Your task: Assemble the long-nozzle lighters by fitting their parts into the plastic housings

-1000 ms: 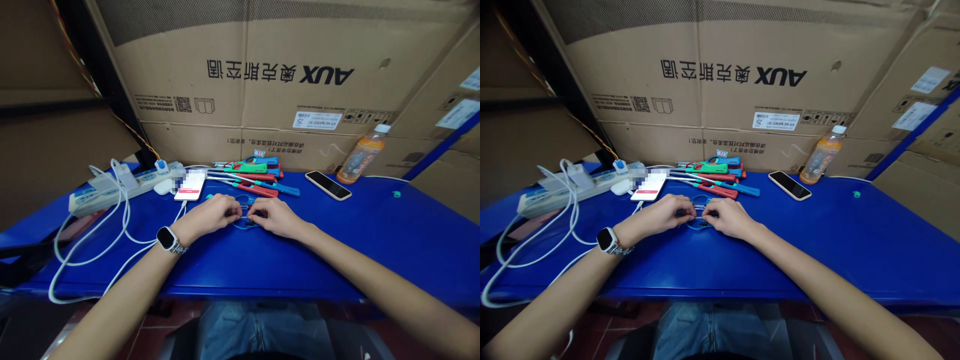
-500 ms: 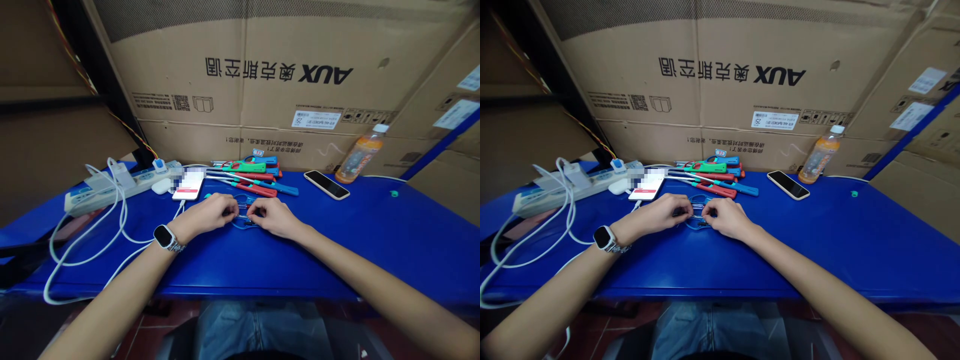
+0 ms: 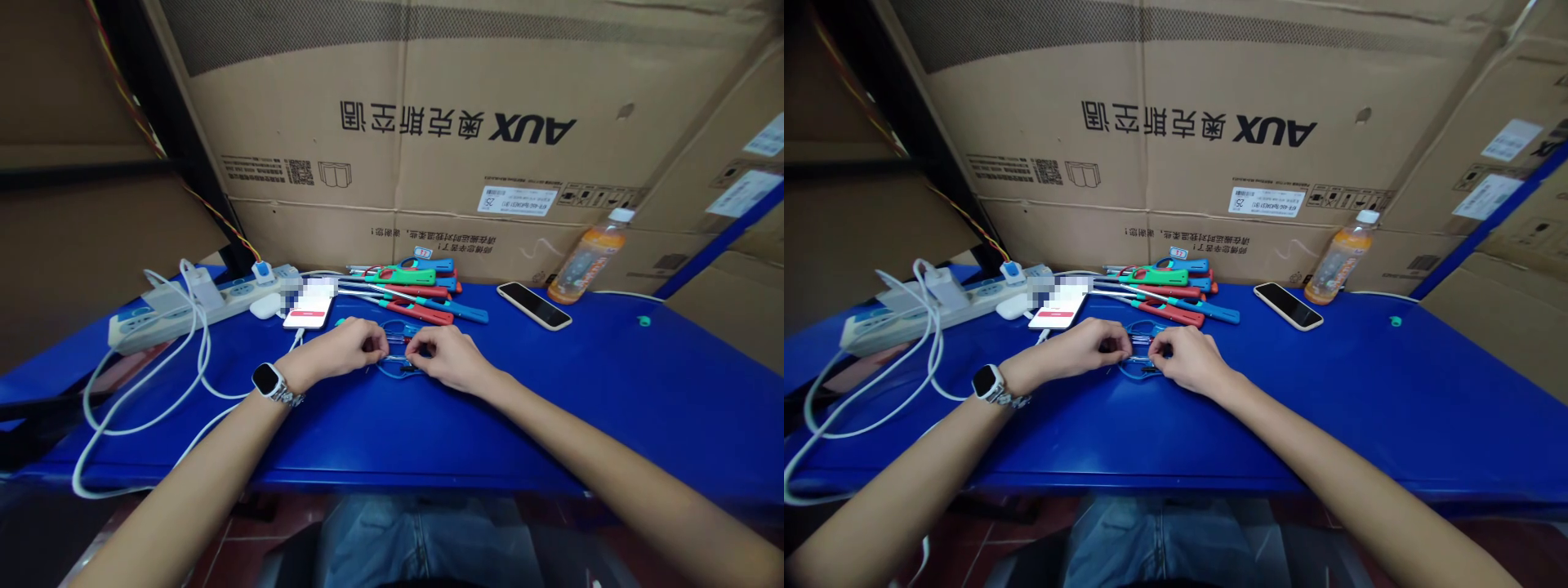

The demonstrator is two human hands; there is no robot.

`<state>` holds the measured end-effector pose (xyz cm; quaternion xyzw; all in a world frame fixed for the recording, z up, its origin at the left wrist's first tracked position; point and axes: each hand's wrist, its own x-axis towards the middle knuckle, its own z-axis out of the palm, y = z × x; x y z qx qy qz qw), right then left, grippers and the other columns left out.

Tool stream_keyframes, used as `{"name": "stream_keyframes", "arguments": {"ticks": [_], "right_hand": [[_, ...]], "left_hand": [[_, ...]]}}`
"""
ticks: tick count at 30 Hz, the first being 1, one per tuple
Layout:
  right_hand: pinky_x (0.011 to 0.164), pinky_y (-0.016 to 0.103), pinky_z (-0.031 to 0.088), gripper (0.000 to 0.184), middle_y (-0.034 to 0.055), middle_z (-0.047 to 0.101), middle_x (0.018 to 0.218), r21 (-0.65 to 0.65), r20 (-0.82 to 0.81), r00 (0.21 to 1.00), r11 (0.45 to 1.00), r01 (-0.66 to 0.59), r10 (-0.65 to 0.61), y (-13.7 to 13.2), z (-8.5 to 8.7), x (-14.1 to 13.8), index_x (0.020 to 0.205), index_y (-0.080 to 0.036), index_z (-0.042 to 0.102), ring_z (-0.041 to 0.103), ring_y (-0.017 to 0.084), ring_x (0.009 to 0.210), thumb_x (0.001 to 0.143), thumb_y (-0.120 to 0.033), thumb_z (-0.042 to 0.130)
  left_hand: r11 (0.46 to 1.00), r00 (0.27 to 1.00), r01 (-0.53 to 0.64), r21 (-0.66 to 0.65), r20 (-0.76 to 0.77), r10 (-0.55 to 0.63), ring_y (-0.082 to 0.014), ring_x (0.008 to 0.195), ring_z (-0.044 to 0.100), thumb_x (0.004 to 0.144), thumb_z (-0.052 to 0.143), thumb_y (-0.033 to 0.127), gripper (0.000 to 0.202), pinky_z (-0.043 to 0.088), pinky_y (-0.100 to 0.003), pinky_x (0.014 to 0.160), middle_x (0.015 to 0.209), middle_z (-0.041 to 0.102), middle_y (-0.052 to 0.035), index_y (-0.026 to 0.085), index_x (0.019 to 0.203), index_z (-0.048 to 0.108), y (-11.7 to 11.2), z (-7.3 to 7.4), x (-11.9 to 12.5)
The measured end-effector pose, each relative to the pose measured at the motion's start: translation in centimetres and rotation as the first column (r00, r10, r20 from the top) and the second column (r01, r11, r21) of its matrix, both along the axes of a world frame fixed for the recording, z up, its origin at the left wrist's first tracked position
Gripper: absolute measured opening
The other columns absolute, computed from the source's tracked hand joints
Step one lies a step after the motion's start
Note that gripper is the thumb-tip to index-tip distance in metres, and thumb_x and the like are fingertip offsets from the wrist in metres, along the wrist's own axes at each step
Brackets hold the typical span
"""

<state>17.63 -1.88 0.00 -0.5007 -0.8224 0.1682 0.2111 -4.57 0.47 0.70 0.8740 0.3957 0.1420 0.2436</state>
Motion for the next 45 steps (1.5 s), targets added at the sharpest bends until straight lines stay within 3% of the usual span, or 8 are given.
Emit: {"name": "stream_keyframes", "arguments": {"ticks": [4,8,12,19,25,31,39,45], "right_hand": [[0.058,0.024,0.035,0.008,-0.0039,0.073,0.079,-0.051,0.019,1.0,0.999,0.0,0.001,0.2,0.5,-0.2,0.078,-0.025,0.073,0.06,0.012,0.065,0.076,-0.022,0.065],[0.058,0.024,0.035,0.011,-0.0034,0.073,0.078,-0.076,0.026,1.0,0.997,-0.007,0.009,0.5,0.6,-0.2,0.077,-0.024,0.073,0.06,0.012,0.066,0.076,-0.019,0.064],[0.06,0.024,0.035,0.011,-0.003,0.074,0.084,-0.058,-0.003,1.0,0.998,-0.025,0.025,0.8,0.2,0.6,0.079,-0.025,0.074,0.061,0.013,0.07,0.078,-0.021,0.064],[0.063,0.025,0.035,0.012,-0.0026,0.074,0.088,-0.055,-0.007,0.999,0.998,-0.044,0.044,0.9,0.2,1.2,0.08,-0.025,0.075,0.061,0.013,0.074,0.079,-0.02,0.064],[0.061,0.025,0.033,0.01,-0.0022,0.071,0.076,-0.068,-0.011,1.0,0.997,-0.021,0.02,0.9,0.0,1.2,0.082,-0.025,0.075,0.058,0.013,0.068,0.08,-0.024,0.066],[0.061,0.025,0.033,0.009,-0.0022,0.069,0.074,-0.067,-0.023,0.999,0.997,-0.024,0.023,0.9,0.0,1.4,0.081,-0.024,0.075,0.057,0.012,0.066,0.08,-0.024,0.066],[0.061,0.024,0.034,0.01,-0.0023,0.069,0.073,-0.059,-0.03,0.999,0.998,-0.023,0.022,0.7,0.0,1.4,0.082,-0.024,0.075,0.057,0.012,0.064,0.08,-0.024,0.065],[0.06,0.024,0.033,0.009,-0.0024,0.072,0.087,0.063,0.034,0.998,0.997,-0.048,0.046,0.3,0.4,1.4,0.082,-0.026,0.075,0.059,0.012,0.069,0.079,-0.024,0.067]], "left_hand": [[0.999,0.999,-0.029,-0.046,0.021,0.03,-0.0132,0.06,0.059,0.079,0.059,0.018,0.011,0.044,-0.023,0.059,0.071,0.069,-0.0013,0.016,0.081,0.07,0.2,-0.1,0.0],[0.999,0.999,0.007,-0.053,0.04,-0.005,-0.0142,0.066,0.062,0.082,0.06,0.024,0.015,0.046,-0.024,0.062,0.079,0.072,-0.0034,0.016,0.088,0.071,-0.1,0.4,-0.5],[0.995,0.996,-0.043,-0.085,0.071,0.049,-0.0154,0.072,0.064,0.077,0.069,0.028,0.028,0.05,-0.025,0.067,0.086,0.072,-0.0054,0.014,0.101,0.069,-0.3,0.7,-1.3],[0.997,1.0,-0.014,-0.07,-0.011,0.013,-0.0158,0.074,0.064,0.079,0.066,0.025,0.02,0.047,-0.024,0.067,0.086,0.073,-0.0053,0.015,0.094,0.074,-0.3,1.1,-1.4],[0.998,1.0,0.021,-0.057,0.013,-0.02,-0.0146,0.072,0.063,0.079,0.067,0.022,0.016,0.048,-0.024,0.068,0.086,0.073,-0.0055,0.015,0.09,0.075,-0.2,1.0,-1.4],[0.995,0.999,0.007,-0.1,0.038,-0.003,-0.0142,0.072,0.062,0.079,0.062,0.017,0.027,0.05,-0.024,0.067,0.087,0.072,-0.0051,0.015,0.104,0.073,-0.4,0.9,-1.5],[1.0,0.999,0.019,-0.025,0.051,-0.017,-0.015,0.075,0.061,0.083,0.058,0.017,0.018,0.049,-0.025,0.068,0.09,0.069,-0.0058,0.015,0.097,0.069,-0.9,1.4,-1.0],[1.0,0.998,0.026,0.013,0.062,-0.027,-0.0156,0.081,0.062,0.083,0.054,0.011,0.017,0.049,-0.027,0.075,0.095,0.069,-0.0056,0.016,0.095,0.066,-0.9,1.3,-0.9]]}}
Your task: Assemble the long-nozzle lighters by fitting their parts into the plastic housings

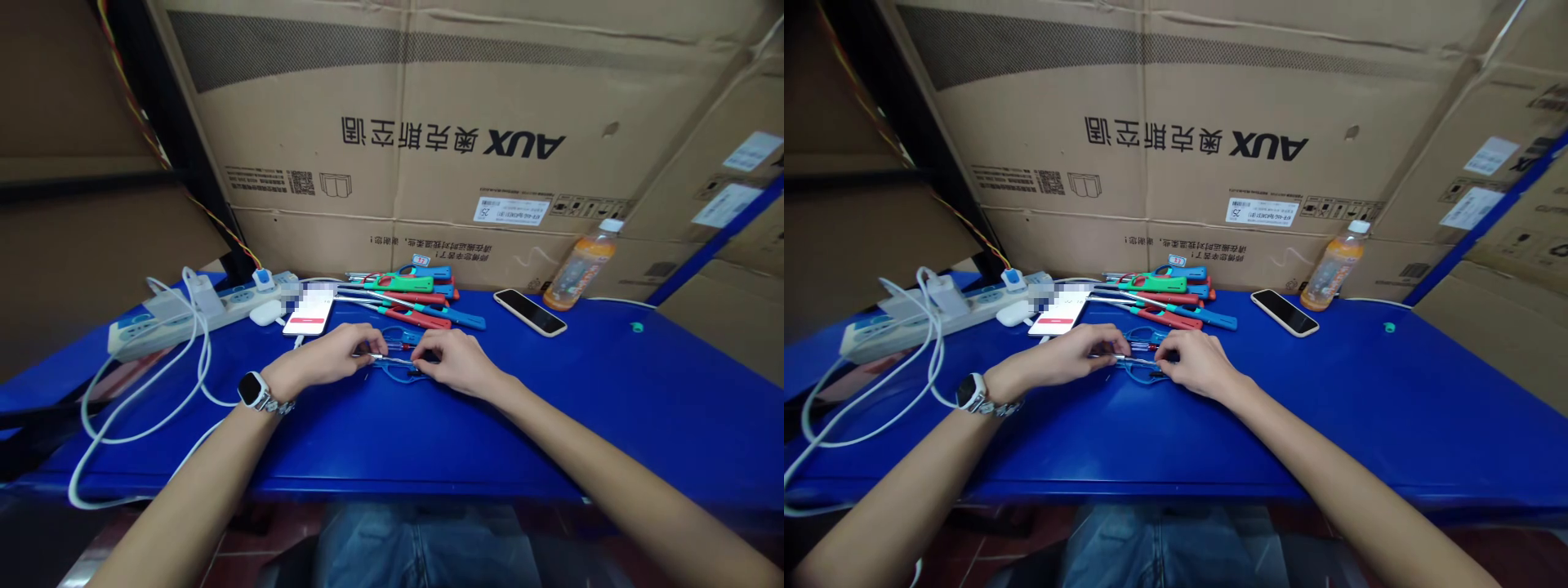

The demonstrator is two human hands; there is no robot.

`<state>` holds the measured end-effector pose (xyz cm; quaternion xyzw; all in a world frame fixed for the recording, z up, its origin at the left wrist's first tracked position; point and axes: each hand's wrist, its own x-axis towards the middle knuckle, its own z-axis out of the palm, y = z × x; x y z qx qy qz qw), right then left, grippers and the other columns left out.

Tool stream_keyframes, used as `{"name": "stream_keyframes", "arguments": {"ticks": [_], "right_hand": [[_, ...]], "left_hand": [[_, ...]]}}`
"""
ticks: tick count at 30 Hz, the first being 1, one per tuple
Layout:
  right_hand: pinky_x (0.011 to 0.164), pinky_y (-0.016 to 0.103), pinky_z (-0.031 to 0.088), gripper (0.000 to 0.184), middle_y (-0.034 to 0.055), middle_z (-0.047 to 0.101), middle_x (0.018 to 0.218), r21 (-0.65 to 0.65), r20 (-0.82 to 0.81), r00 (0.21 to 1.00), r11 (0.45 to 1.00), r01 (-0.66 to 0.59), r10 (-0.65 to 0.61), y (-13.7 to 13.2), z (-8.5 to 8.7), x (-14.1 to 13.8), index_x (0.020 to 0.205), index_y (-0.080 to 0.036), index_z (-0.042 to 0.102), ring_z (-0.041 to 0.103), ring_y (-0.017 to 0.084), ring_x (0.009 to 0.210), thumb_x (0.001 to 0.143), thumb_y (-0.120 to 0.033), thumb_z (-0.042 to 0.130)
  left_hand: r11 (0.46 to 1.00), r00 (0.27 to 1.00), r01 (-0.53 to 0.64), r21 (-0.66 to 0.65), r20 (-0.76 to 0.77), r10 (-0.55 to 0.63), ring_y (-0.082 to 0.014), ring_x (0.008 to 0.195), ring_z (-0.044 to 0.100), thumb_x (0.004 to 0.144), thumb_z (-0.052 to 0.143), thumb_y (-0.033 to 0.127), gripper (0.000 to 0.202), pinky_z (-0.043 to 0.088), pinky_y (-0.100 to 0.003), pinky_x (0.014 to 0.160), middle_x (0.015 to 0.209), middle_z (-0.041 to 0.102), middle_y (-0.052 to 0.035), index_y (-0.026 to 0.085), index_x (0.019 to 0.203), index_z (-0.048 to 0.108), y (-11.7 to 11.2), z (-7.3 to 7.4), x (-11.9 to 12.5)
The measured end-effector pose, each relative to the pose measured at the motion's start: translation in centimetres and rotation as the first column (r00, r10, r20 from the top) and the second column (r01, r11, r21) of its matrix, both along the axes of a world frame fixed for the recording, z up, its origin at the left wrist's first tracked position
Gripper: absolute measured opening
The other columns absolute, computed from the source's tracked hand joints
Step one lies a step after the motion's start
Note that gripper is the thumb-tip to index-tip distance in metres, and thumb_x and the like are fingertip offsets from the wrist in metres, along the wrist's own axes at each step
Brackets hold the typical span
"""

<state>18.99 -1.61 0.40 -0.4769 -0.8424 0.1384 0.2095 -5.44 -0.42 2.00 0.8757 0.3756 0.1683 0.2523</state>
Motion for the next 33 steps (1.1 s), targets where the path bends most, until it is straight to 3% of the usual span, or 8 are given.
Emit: {"name": "stream_keyframes", "arguments": {"ticks": [7,11,19,27,33], "right_hand": [[0.068,0.026,0.04,0.015,-0.0005,0.071,0.099,0.063,-0.037,0.997,0.996,-0.06,0.063,-0.7,0.8,-1.0,0.095,-0.025,0.073,0.062,0.014,0.082,0.082,-0.028,0.067],[0.07,0.028,0.04,0.018,0.0025,0.07,0.099,0.14,0.029,0.996,0.986,-0.092,0.089,-0.9,0.8,-2.8,0.097,-0.024,0.074,0.061,0.018,0.093,0.085,-0.035,0.068],[0.07,0.028,0.039,0.009,0.0002,0.072,0.091,0.111,-0.06,0.994,0.991,-0.08,0.087,-0.1,-0.5,-3.6,0.088,-0.024,0.075,0.059,0.017,0.088,0.086,-0.031,0.069],[0.063,0.029,0.034,0.013,0.0029,0.07,0.088,0.272,0.06,0.986,0.948,-0.164,0.153,-0.8,-0.7,-3.8,0.09,-0.022,0.075,0.056,0.017,0.084,0.09,-0.028,0.064],[0.061,0.03,0.033,0.011,0.003,0.068,0.087,0.326,0.079,0.989,0.934,-0.144,0.125,-1.0,-1.2,-3.8,0.087,-0.02,0.073,0.053,0.017,0.084,0.089,-0.025,0.063]], "left_hand": [[0.998,0.998,-0.028,-0.057,0.055,0.031,-0.0146,0.076,0.062,0.082,0.058,0.012,0.022,0.05,-0.026,0.072,0.087,0.068,-0.0038,0.015,0.104,0.063,0.0,0.1,0.1],[1.0,0.999,-0.019,-0.006,0.049,0.02,-0.0155,0.079,0.061,0.081,0.06,0.013,0.024,0.05,-0.027,0.074,0.088,0.067,-0.004,0.016,0.106,0.062,-0.1,0.1,0.3],[1.0,0.998,-0.003,0.019,0.064,0.002,-0.0144,0.073,0.06,0.081,0.062,0.015,0.021,0.048,-0.026,0.069,0.084,0.068,-0.0028,0.016,0.102,0.063,-0.1,0.0,0.5],[0.993,0.996,-0.02,-0.121,0.082,0.03,-0.0147,0.069,0.063,0.08,0.065,0.02,0.019,0.048,-0.023,0.063,0.079,0.069,-0.0028,0.015,0.099,0.064,-0.3,0.4,0.3],[0.991,0.996,-0.024,-0.13,0.087,0.035,-0.0144,0.067,0.063,0.081,0.064,0.019,0.016,0.047,-0.022,0.06,0.075,0.069,-0.0021,0.015,0.097,0.064,-0.3,0.4,0.3]]}}
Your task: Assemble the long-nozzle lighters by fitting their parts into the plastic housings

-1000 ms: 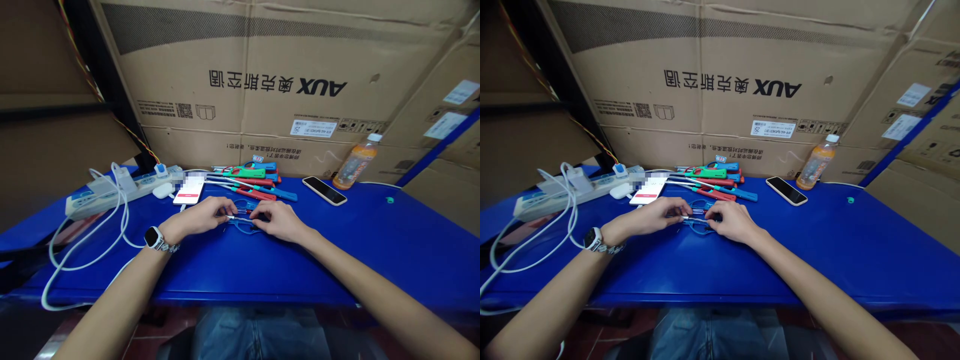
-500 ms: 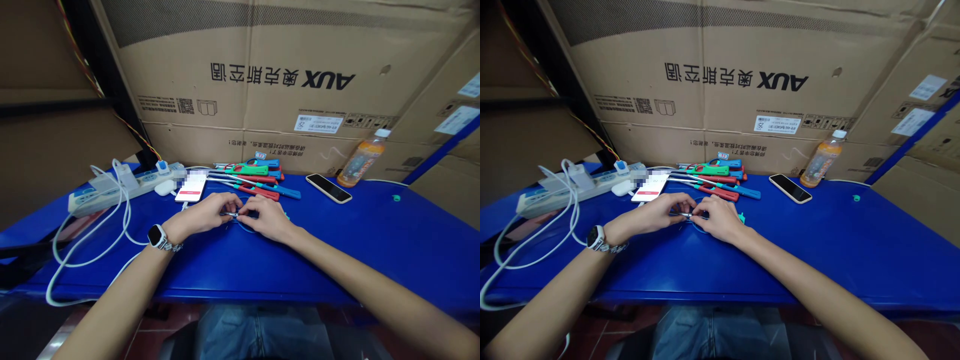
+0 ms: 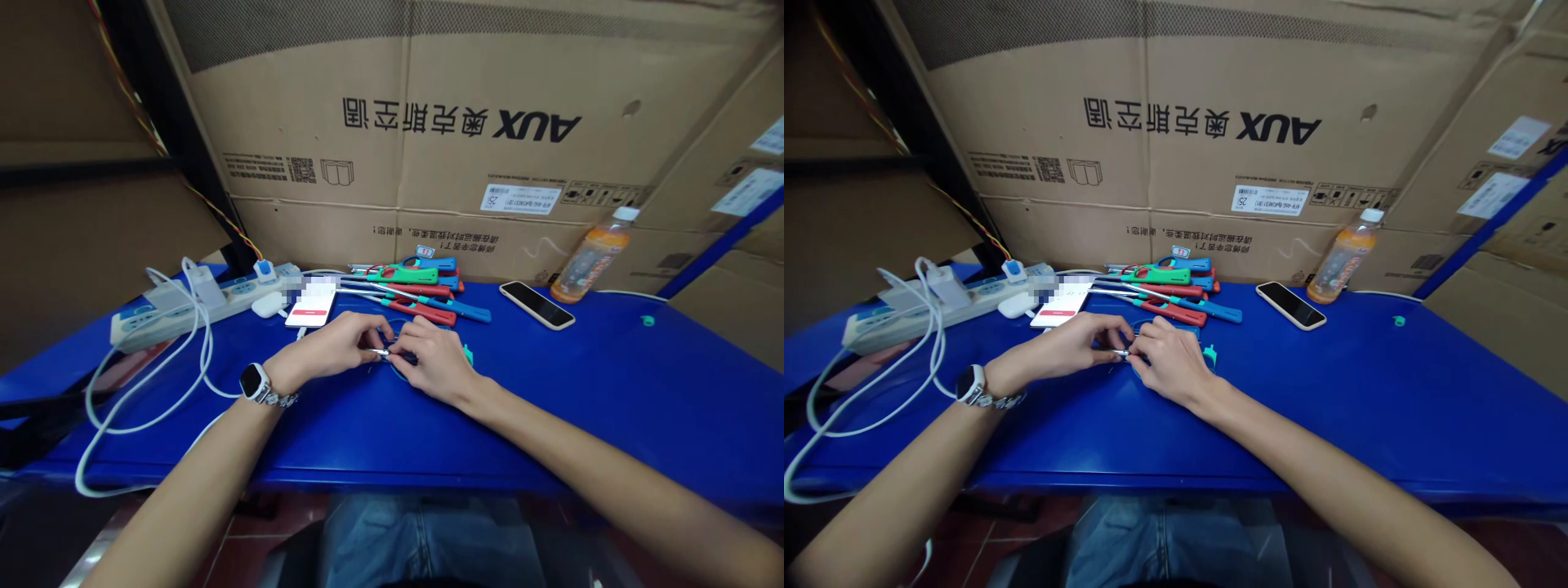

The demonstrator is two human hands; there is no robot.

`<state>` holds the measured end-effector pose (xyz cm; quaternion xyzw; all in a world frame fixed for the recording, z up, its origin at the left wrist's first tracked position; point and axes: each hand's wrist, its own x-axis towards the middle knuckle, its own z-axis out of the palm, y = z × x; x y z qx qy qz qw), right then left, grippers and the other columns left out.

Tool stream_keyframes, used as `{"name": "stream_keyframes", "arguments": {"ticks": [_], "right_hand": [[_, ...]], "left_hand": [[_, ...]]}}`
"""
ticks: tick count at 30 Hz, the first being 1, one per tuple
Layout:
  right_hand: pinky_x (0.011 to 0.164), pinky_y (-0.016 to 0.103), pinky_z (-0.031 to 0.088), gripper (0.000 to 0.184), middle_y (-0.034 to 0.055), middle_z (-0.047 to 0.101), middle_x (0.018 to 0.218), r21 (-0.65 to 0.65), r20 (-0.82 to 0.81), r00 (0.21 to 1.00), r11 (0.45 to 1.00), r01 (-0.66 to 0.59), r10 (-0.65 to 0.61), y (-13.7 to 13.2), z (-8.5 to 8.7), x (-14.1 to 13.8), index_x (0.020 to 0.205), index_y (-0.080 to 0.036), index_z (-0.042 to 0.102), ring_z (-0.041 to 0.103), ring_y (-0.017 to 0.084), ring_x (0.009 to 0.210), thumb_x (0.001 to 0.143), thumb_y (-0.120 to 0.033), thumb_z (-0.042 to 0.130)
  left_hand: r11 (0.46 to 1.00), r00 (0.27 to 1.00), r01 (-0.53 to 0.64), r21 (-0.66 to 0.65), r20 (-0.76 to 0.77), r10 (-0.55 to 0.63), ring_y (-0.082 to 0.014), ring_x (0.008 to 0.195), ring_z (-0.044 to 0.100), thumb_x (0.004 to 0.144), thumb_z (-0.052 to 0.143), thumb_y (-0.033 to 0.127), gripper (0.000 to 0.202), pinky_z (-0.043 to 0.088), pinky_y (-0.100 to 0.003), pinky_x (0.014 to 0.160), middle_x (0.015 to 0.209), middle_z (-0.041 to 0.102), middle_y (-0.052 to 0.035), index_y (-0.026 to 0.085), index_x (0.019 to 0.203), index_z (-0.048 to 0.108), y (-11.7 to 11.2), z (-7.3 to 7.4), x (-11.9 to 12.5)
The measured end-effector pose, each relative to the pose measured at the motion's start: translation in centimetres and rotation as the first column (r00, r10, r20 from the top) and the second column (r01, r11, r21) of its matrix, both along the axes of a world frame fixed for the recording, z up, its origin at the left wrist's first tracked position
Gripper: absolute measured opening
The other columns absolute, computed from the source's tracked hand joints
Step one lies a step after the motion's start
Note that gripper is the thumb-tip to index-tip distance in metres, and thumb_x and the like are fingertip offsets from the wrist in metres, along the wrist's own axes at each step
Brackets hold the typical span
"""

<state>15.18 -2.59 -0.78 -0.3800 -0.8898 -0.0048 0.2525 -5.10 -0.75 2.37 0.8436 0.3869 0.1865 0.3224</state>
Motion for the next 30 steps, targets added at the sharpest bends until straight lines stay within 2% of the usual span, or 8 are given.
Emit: {"name": "stream_keyframes", "arguments": {"ticks": [11,18,22,25,30], "right_hand": [[0.065,0.031,0.036,0.021,0.0073,0.067,0.088,0.073,0.086,0.995,0.996,-0.051,0.045,-0.12,-0.08,0.05,0.088,-0.017,0.07,0.051,0.019,0.085,0.096,-0.025,0.052],[0.065,0.029,0.037,0.021,0.0054,0.068,0.093,-0.033,0.029,0.999,0.999,-0.039,0.04,0.1,-0.17,0.53,0.093,-0.018,0.07,0.052,0.017,0.087,0.098,-0.029,0.052],[0.06,0.029,0.032,0.022,0.0045,0.067,0.09,-0.062,0.051,0.998,0.998,-0.025,0.028,0.2,-0.17,0.6,0.09,-0.019,0.072,0.051,0.017,0.085,0.097,-0.03,0.054],[0.057,0.029,0.029,0.024,0.005,0.066,0.087,-0.069,0.085,0.996,0.997,-0.015,0.021,0.04,0.03,0.56,0.089,-0.019,0.073,0.051,0.017,0.085,0.096,-0.03,0.054],[0.057,0.029,0.028,0.025,0.0053,0.064,0.087,-0.08,0.114,0.993,0.997,-0.009,0.018,-0.29,0.4,0.6,0.088,-0.02,0.075,0.051,0.017,0.084,0.096,-0.03,0.054]], "left_hand": [[0.999,0.999,0.046,0.003,0.024,-0.046,-0.0142,0.069,0.065,0.084,0.061,0.019,0.014,0.049,-0.023,0.064,0.08,0.072,-0.0038,0.014,0.096,0.066,0.18,-0.12,-0.16],[0.998,0.996,0.059,-0.019,0.065,-0.057,-0.0155,0.078,0.067,0.086,0.06,0.02,0.015,0.052,-0.026,0.071,0.089,0.072,-0.0054,0.015,0.1,0.064,0.2,-0.18,-0.13],[0.999,0.999,0.042,0.019,0.012,-0.043,-0.0163,0.079,0.068,0.085,0.061,0.019,0.012,0.052,-0.026,0.073,0.088,0.073,-0.0058,0.015,0.095,0.066,0.11,-0.18,-0.01],[0.999,0.999,0.033,0.038,-0.042,-0.031,-0.0149,0.073,0.066,0.085,0.062,0.02,0.01,0.05,-0.024,0.071,0.083,0.072,-0.0045,0.015,0.091,0.068,0.12,-0.19,0.05],[0.994,0.995,0.03,0.11,-0.093,-0.02,-0.0149,0.073,0.063,0.08,0.068,0.023,0.011,0.048,-0.023,0.067,0.087,0.071,-0.0048,0.015,0.087,0.072,0.3,-0.32,-0.1]]}}
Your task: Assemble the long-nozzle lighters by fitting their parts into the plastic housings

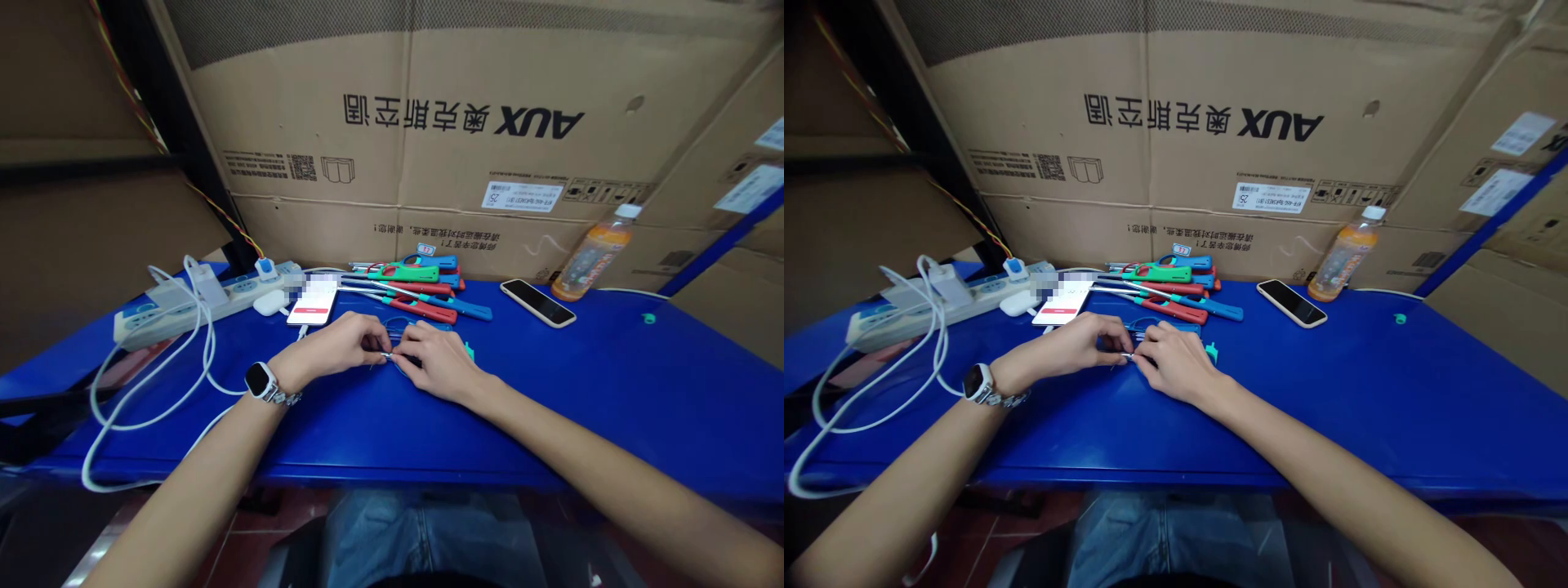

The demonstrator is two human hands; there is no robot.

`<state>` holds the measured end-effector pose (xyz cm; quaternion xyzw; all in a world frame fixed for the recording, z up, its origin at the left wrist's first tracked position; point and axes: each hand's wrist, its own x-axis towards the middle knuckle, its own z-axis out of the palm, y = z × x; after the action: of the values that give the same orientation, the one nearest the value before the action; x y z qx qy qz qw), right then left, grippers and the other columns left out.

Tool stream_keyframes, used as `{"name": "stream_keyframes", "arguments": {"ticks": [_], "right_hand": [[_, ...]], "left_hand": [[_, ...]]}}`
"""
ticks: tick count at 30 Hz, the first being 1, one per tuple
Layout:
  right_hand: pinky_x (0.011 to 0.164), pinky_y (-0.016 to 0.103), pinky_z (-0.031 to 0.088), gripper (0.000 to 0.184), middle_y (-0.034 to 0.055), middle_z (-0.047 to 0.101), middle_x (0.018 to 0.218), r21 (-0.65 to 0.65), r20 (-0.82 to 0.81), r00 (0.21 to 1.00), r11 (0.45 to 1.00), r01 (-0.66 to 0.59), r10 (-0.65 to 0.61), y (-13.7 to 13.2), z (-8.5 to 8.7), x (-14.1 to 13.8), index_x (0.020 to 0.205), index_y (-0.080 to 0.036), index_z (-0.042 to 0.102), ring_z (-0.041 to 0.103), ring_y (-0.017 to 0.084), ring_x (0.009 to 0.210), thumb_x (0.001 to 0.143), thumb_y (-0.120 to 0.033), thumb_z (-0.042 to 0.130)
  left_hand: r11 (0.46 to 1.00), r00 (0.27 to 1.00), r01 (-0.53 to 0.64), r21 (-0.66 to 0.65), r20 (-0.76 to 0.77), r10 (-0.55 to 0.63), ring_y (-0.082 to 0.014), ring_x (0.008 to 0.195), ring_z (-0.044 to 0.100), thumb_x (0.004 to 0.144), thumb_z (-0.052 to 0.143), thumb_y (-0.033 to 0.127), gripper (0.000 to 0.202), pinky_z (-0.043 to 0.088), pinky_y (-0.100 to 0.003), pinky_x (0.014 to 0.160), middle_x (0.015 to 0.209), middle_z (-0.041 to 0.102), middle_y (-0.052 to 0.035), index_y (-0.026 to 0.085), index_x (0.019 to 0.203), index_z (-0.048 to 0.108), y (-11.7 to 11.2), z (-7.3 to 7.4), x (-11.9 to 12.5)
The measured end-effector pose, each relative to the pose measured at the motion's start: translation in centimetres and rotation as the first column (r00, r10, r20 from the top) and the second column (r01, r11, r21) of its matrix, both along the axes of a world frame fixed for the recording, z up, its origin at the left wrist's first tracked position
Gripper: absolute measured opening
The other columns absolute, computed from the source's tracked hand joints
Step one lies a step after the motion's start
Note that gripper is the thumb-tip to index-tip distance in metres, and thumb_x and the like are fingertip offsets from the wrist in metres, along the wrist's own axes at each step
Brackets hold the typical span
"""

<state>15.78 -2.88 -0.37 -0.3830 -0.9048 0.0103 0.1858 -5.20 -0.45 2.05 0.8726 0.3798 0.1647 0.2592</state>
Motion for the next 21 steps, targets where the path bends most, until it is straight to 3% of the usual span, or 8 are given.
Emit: {"name": "stream_keyframes", "arguments": {"ticks": [4,9,14,21], "right_hand": [[0.059,0.029,0.031,0.027,0.0055,0.065,0.087,0.008,0.006,1.0,1.0,-0.013,0.013,-0.15,0.01,0.05,0.086,-0.02,0.075,0.053,0.017,0.083,0.096,-0.029,0.052],[0.062,0.028,0.034,0.017,0.0043,0.067,0.09,-0.007,-0.073,0.997,1.0,-0.003,0.002,-0.15,-0.22,-0.07,0.096,-0.019,0.07,0.057,0.017,0.086,0.09,-0.027,0.057],[0.062,0.028,0.034,0.011,0.0013,0.068,0.087,-0.04,-0.136,0.991,0.999,-0.021,0.015,0.12,-0.34,0.07,0.081,-0.02,0.068,0.059,0.015,0.084,0.087,-0.024,0.06],[0.061,0.028,0.032,0.016,0.0026,0.067,0.084,-0.004,-0.099,0.994,0.999,-0.052,0.051,0.07,-0.43,0.01,0.079,-0.02,0.068,0.058,0.016,0.08,0.089,-0.024,0.056]], "left_hand": [[1.0,0.999,0.013,0.007,-0.032,-0.013,-0.0155,0.072,0.063,0.08,0.067,0.017,0.008,0.046,-0.025,0.069,0.084,0.071,-0.0044,0.016,0.083,0.074,0.2,-0.17,-0.08],[0.998,0.999,0.038,0.049,-0.028,-0.037,-0.0153,0.073,0.063,0.08,0.066,0.015,0.009,0.045,-0.025,0.07,0.08,0.069,-0.0044,0.016,0.078,0.074,0.4,-0.53,0.0],[0.998,0.998,0.052,0.023,-0.035,-0.051,-0.0153,0.07,0.062,0.08,0.066,0.016,0.009,0.045,-0.025,0.068,0.082,0.069,-0.0051,0.016,0.079,0.075,0.57,-0.81,-0.01],[0.999,0.998,0.041,0.017,-0.057,-0.04,-0.0134,0.066,0.059,0.081,0.066,0.022,0.008,0.043,-0.023,0.064,0.079,0.068,-0.0026,0.016,0.079,0.07,0.19,-0.74,0.18]]}}
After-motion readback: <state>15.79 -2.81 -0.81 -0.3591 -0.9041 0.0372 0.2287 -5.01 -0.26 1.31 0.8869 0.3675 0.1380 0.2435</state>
